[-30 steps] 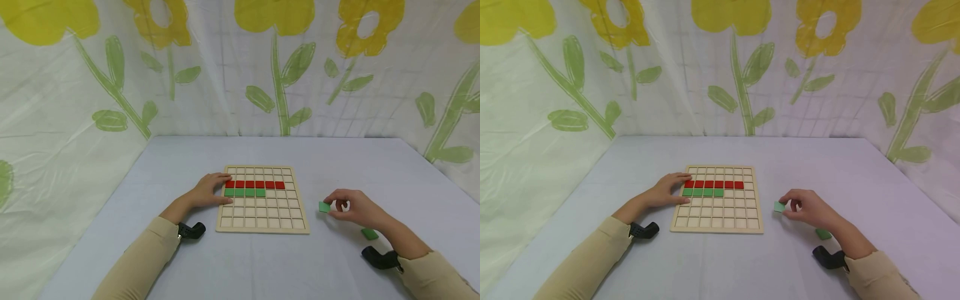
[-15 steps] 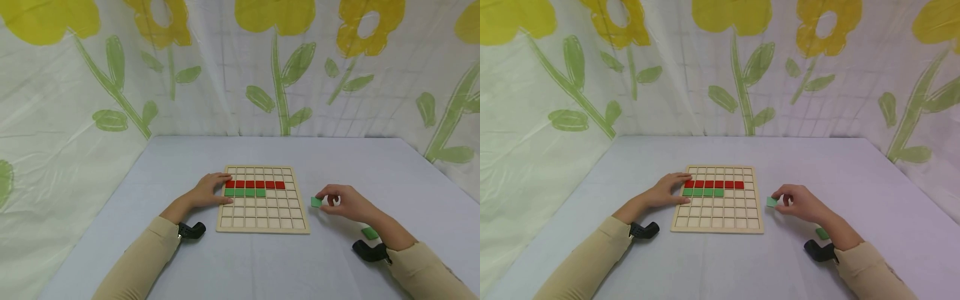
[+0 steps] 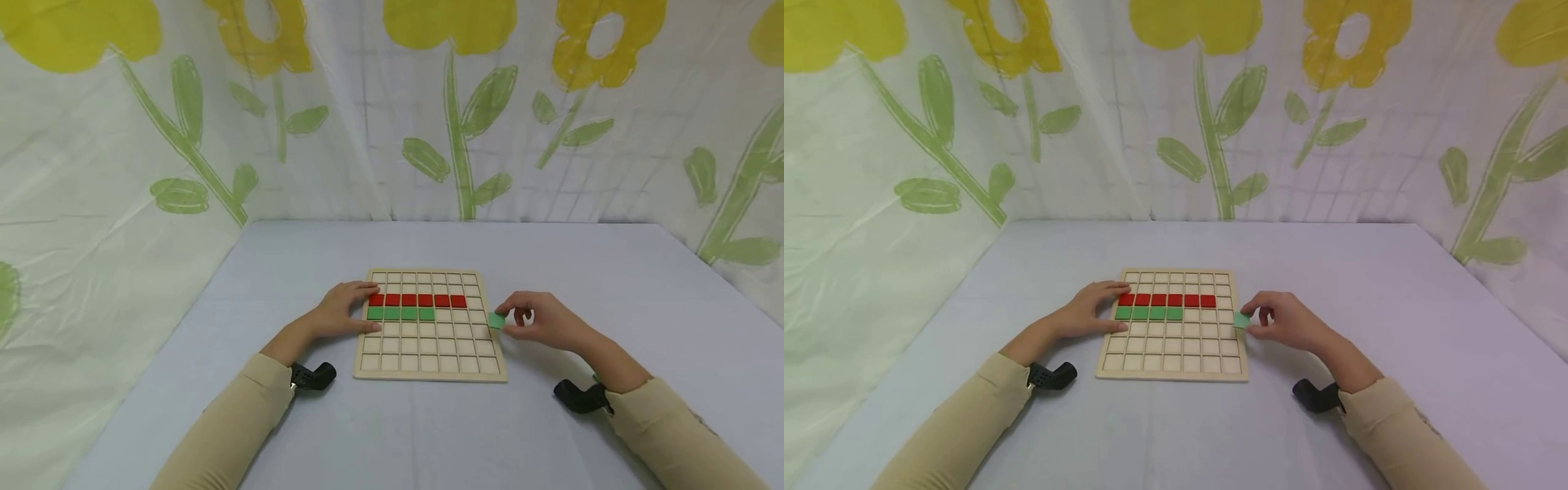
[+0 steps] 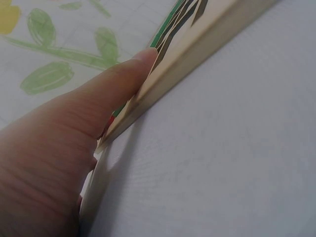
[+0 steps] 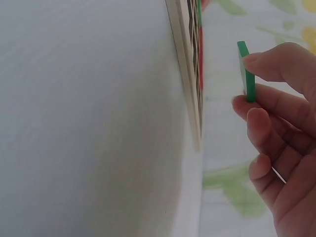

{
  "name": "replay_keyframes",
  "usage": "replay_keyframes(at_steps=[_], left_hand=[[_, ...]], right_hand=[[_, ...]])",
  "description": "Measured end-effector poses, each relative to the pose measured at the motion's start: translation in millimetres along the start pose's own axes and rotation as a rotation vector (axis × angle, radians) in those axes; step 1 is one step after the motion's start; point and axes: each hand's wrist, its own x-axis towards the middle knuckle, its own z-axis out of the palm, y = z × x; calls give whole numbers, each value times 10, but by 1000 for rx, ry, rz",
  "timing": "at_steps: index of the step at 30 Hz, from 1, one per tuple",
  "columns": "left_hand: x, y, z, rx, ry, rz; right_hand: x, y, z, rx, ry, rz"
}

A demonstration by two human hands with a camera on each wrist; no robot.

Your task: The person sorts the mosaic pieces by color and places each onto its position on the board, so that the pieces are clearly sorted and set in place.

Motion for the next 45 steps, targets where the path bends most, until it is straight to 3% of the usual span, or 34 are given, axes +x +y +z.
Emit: replay_keyframes(at_steps=[7,16,31,45], left_hand=[[1,-4,-13,3,-10,-8],[19,4,-15,3,-16,-1],[20,2,-12,-5,-16,-8],[24,9,-9,-10,-16,-3]], right_hand=[[141,-32,43,5,-28,57],[280,-70,75,19,-13,24],[531,-159,212,80,-49,57],[664,-175,214,104,-70,46]])
